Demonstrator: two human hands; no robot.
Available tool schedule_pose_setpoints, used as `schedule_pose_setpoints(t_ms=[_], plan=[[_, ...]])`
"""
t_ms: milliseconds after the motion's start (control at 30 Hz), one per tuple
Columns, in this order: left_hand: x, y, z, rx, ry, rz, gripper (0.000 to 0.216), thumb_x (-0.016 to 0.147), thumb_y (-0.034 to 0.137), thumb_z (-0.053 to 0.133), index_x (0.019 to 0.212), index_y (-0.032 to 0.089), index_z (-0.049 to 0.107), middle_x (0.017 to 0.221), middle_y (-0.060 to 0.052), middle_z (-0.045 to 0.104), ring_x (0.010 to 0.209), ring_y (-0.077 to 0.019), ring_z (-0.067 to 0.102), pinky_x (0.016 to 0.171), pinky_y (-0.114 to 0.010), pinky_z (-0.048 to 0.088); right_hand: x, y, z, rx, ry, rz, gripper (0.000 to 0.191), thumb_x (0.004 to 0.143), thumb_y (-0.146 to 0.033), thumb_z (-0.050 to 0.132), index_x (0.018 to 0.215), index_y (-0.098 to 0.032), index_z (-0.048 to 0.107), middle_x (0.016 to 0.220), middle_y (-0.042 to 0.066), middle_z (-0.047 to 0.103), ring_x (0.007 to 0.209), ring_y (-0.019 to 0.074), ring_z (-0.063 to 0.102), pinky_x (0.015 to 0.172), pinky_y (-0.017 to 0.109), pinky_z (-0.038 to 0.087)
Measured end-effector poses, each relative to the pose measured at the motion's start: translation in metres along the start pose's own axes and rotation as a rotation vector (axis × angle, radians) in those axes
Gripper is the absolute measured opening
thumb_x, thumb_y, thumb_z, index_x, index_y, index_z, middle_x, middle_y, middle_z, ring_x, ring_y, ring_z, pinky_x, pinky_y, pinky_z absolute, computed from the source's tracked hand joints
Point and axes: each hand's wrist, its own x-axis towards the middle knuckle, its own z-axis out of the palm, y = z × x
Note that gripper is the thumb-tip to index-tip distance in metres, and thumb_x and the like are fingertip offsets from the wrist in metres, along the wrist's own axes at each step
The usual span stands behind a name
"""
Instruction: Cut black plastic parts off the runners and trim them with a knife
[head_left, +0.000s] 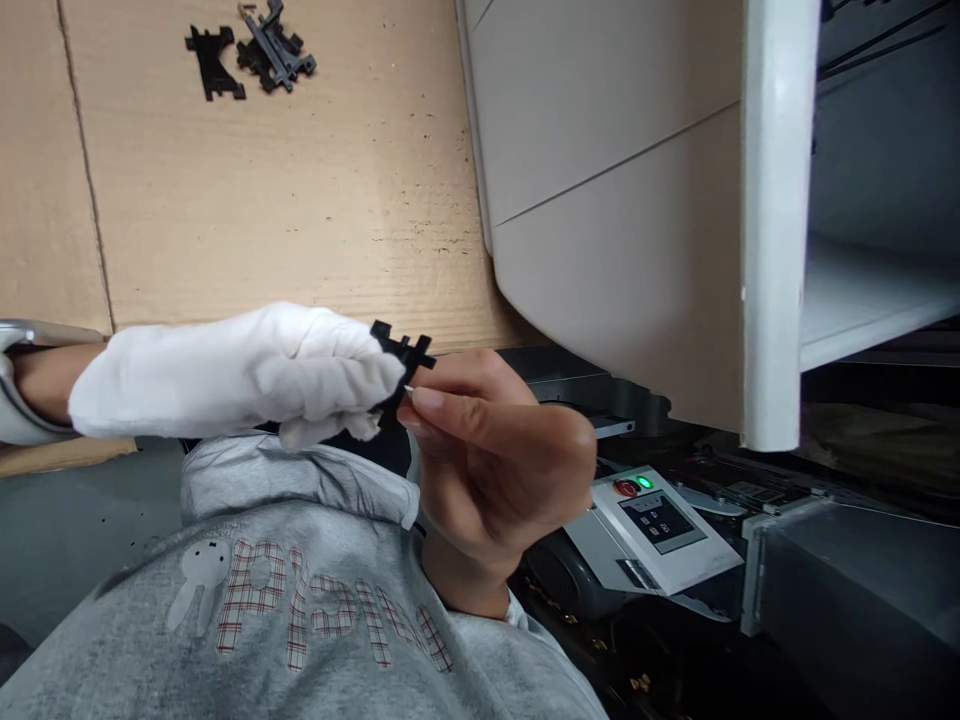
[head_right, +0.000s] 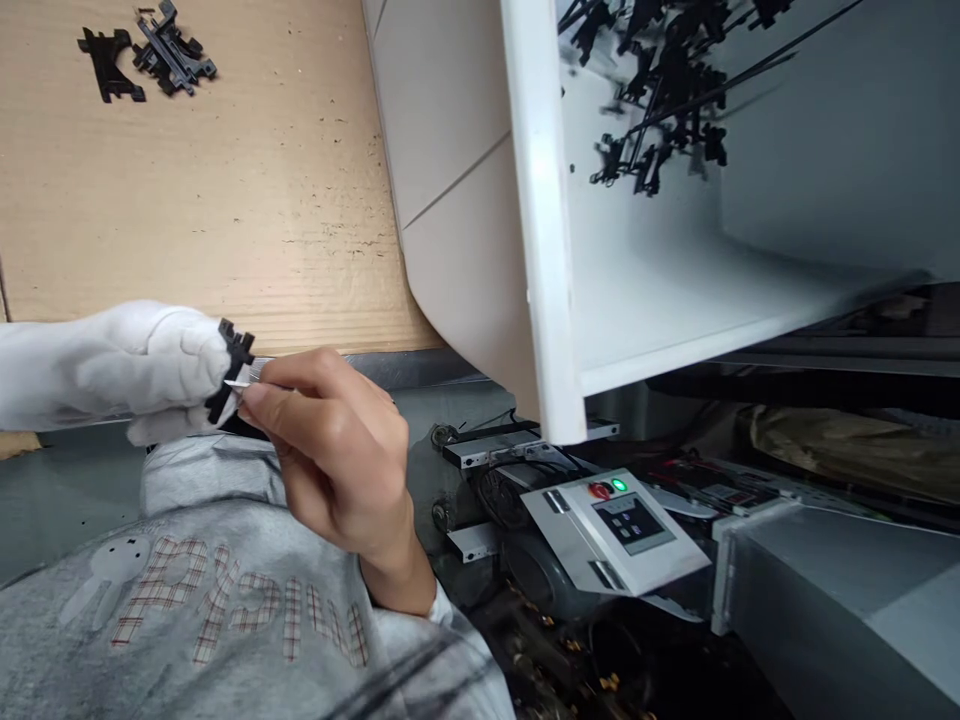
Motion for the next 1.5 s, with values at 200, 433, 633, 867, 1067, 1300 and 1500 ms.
schedule_pose_setpoints(t_ms=[200, 433, 633, 867, 1067, 1300, 1500], plan=[[0.002, -0.005, -0.002, -0.009, -0.020, -0.004, 0.038, 0.096, 0.018, 0.050, 0.058, 0.023, 0.045, 0.054, 0.003, 0.046, 0.049, -0.0113, 0.042, 0.047, -0.023, 0.038, 0.003, -0.003, 0.002, -0.034, 0.083, -0.007, 0.049, 0.098, -0.007, 0.069, 0.135, -0.038, 0.076, 0.091, 0.002, 0.078, 0.065, 0.0214, 0.067, 0.049, 0.037, 0.053], [-0.003, -0.022, 0.012, 0.290, 0.130, 0.210, 0.027, 0.093, 0.014, 0.044, 0.067, 0.021, 0.046, 0.062, 0.007, 0.042, 0.058, -0.0061, 0.036, 0.058, -0.018, 0.034, 0.014, -0.013, -0.006, 0.227, 0.123, 0.312, 0.011, 0.106, -0.034, 0.076, 0.118, -0.032, 0.077, 0.078, -0.003, 0.065, 0.058, 0.0146, 0.059, 0.043, 0.026, 0.047], [0.000, -0.039, 0.020, 0.522, 0.223, 0.293, 0.027, 0.089, 0.019, 0.047, 0.063, 0.018, 0.039, 0.061, 0.007, 0.038, 0.057, -0.0056, 0.030, 0.054, -0.021, 0.024, 0.020, -0.013, -0.005, 0.327, -0.035, 0.438, 0.011, 0.106, -0.025, 0.076, 0.095, -0.026, 0.077, 0.075, -0.004, 0.069, 0.046, 0.0075, 0.048, 0.040, 0.019, 0.040], [-0.004, -0.037, 0.021, 0.355, 0.522, 0.124, 0.017, 0.086, 0.036, 0.075, 0.082, 0.023, 0.065, 0.069, 0.007, 0.066, 0.055, -0.0064, 0.056, 0.051, -0.018, 0.040, 0.021, -0.010, 0.009, 0.345, 0.176, 0.466, 0.018, 0.104, -0.034, 0.080, 0.090, -0.026, 0.074, 0.070, -0.005, 0.064, 0.048, 0.0083, 0.052, 0.038, 0.018, 0.040], [-0.007, -0.033, 0.023, 0.287, 0.617, 0.114, 0.020, 0.083, 0.036, 0.081, 0.079, 0.022, 0.068, 0.073, 0.003, 0.070, 0.061, -0.0088, 0.059, 0.056, -0.016, 0.050, 0.026, -0.007, 0.015, 0.355, 0.204, 0.431, 0.024, 0.104, -0.038, 0.081, 0.087, -0.027, 0.068, 0.061, -0.009, 0.053, 0.042, 0.0078, 0.046, 0.036, 0.018, 0.037], [0.000, -0.028, 0.022, 0.049, 0.543, 0.044, 0.028, 0.073, 0.036, 0.087, 0.093, 0.022, 0.072, 0.078, 0.001, 0.075, 0.064, -0.0100, 0.066, 0.056, -0.014, 0.055, 0.026, 0.000, 0.024, 0.188, 0.352, 0.341, 0.025, 0.102, -0.046, 0.082, 0.092, -0.029, 0.067, 0.064, -0.009, 0.055, 0.041, 0.0078, 0.047, 0.036, 0.020, 0.035], [-0.002, -0.031, 0.028, -0.042, 0.645, 0.097, 0.046, 0.064, 0.034, 0.089, 0.106, 0.023, 0.072, 0.080, 0.002, 0.075, 0.064, -0.0092, 0.067, 0.061, -0.014, 0.060, 0.025, 0.005, 0.019, 0.268, 0.457, 0.326, 0.015, 0.103, -0.036, 0.083, 0.094, -0.029, 0.072, 0.063, -0.010, 0.051, 0.043, 0.0066, 0.042, 0.038, 0.017, 0.036]])
